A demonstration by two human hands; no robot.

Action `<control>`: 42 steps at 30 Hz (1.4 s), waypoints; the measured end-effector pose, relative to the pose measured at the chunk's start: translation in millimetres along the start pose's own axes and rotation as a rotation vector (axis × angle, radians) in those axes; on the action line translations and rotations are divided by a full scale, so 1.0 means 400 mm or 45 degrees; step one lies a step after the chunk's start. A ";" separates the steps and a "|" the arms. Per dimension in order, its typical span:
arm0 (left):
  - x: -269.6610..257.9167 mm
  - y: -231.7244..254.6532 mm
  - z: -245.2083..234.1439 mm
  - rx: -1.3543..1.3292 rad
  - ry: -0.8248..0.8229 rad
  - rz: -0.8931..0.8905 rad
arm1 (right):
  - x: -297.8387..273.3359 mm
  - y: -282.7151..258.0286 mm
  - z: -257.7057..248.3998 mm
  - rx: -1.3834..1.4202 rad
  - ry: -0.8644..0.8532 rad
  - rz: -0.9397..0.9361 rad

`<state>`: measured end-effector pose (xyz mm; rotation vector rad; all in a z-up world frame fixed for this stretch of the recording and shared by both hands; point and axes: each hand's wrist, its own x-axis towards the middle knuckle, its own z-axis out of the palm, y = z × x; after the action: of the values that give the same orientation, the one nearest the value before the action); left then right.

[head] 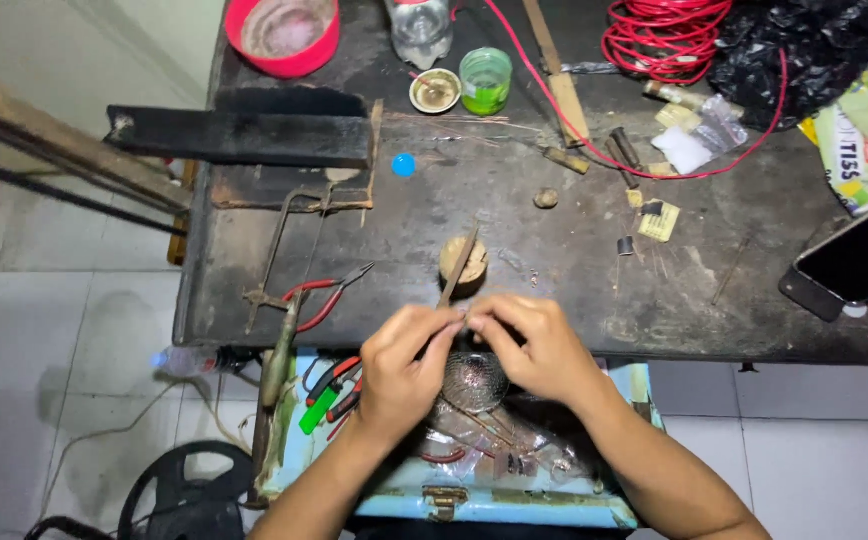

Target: Using a thin saw blade to precisely cut or shape a small cylindrical piece of material on a workshop bench.

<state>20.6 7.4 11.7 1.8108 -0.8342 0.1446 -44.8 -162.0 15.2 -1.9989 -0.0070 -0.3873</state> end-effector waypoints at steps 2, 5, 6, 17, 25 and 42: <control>-0.012 -0.001 -0.006 0.000 -0.007 -0.013 | -0.007 0.000 -0.020 0.017 -0.067 0.005; -0.041 -0.002 -0.027 -0.015 -0.062 0.021 | -0.025 0.015 -0.064 -0.088 -0.118 0.030; -0.043 -0.005 -0.035 -0.030 -0.103 0.083 | -0.022 0.023 -0.085 -0.218 -0.096 0.036; -0.087 -0.048 -0.005 -0.215 -0.278 0.303 | -0.015 0.161 -0.142 -0.482 0.076 0.454; -0.103 -0.049 0.004 -0.277 -0.152 0.237 | -0.019 0.180 -0.135 -0.513 -0.032 0.419; -0.095 -0.034 0.017 -0.239 -0.012 0.189 | -0.010 0.091 -0.125 -0.345 0.125 0.103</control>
<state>-1.7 21.7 -19.6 1.5759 -0.9566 0.1485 -55.8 -221.5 2.1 -2.2359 0.1973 -0.4530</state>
